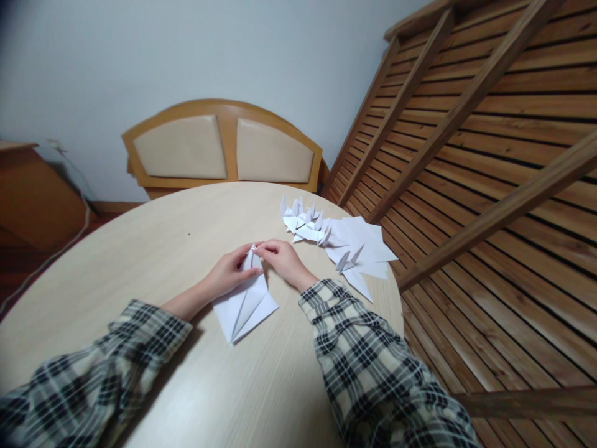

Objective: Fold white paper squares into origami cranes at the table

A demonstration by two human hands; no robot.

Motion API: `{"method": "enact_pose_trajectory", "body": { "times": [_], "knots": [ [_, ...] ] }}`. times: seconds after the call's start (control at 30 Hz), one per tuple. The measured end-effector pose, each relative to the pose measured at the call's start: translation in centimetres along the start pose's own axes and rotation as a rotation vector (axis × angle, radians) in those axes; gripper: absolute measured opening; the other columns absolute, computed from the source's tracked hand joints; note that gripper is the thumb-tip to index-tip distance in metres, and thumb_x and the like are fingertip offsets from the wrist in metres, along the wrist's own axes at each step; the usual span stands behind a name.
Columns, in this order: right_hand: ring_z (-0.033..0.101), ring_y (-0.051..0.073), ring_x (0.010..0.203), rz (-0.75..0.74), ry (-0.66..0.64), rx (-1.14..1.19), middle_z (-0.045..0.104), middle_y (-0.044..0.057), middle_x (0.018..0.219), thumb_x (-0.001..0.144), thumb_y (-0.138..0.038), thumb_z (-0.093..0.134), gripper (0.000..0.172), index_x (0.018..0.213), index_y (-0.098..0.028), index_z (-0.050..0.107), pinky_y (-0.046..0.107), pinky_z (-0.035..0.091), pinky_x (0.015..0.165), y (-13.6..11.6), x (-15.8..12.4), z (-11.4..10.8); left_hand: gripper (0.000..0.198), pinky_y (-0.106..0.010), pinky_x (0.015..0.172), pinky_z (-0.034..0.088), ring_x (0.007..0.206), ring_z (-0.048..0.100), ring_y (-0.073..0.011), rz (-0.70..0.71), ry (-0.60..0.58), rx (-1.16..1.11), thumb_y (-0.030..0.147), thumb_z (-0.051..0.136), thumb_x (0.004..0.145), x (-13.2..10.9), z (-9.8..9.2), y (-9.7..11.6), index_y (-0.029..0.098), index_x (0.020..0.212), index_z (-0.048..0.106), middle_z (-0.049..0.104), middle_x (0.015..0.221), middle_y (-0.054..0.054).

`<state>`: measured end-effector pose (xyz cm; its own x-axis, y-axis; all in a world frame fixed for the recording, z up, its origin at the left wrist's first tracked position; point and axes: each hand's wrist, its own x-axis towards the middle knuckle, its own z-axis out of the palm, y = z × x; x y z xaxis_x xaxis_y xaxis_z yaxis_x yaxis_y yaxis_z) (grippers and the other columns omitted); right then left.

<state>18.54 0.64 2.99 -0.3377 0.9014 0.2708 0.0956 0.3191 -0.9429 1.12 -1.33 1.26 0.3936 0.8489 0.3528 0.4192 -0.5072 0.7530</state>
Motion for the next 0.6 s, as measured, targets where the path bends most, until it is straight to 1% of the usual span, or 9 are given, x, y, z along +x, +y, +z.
{"method": "enact_pose_trajectory", "body": {
  "times": [0.13, 0.43, 0.6],
  "knots": [
    [0.06, 0.015, 0.082, -0.031, 0.036, -0.031, 0.067, 0.004, 0.086, 0.08, -0.031, 0.065, 0.014, 0.074, -0.02, 0.07, 0.033, 0.045, 0.081, -0.01, 0.01, 0.11, 0.058, -0.038, 0.09, 0.046, 0.104, 0.059, -0.0235, 0.012, -0.001, -0.003, 0.026, 0.064, 0.081, 0.05, 0.01, 0.23, 0.014, 0.135, 0.047, 0.06, 0.128, -0.015],
    [0.06, 0.017, 0.082, -0.057, 0.09, -0.059, 0.067, 0.005, 0.086, 0.082, -0.033, 0.063, 0.015, 0.079, -0.019, 0.069, 0.033, 0.045, 0.078, 0.21, 0.05, 0.53, 0.06, -0.035, 0.081, 0.047, 0.088, 0.059, -0.0202, -0.008, -0.014, 0.034, 0.03, 0.063, 0.08, 0.03, 0.0, 0.29, 0.012, 0.135, 0.047, 0.065, 0.117, -0.013],
    [0.059, 0.016, 0.081, -0.042, 0.141, -0.032, 0.066, 0.004, 0.085, 0.081, -0.034, 0.061, 0.016, 0.079, -0.019, 0.067, 0.032, 0.045, 0.077, 0.57, 0.25, 0.99, 0.064, -0.035, 0.08, 0.046, 0.086, 0.058, -0.0198, -0.019, -0.014, 0.038, 0.031, 0.063, 0.078, 0.05, 0.01, 0.13, 0.015, 0.137, 0.045, 0.065, 0.118, -0.011]
  ]
}}
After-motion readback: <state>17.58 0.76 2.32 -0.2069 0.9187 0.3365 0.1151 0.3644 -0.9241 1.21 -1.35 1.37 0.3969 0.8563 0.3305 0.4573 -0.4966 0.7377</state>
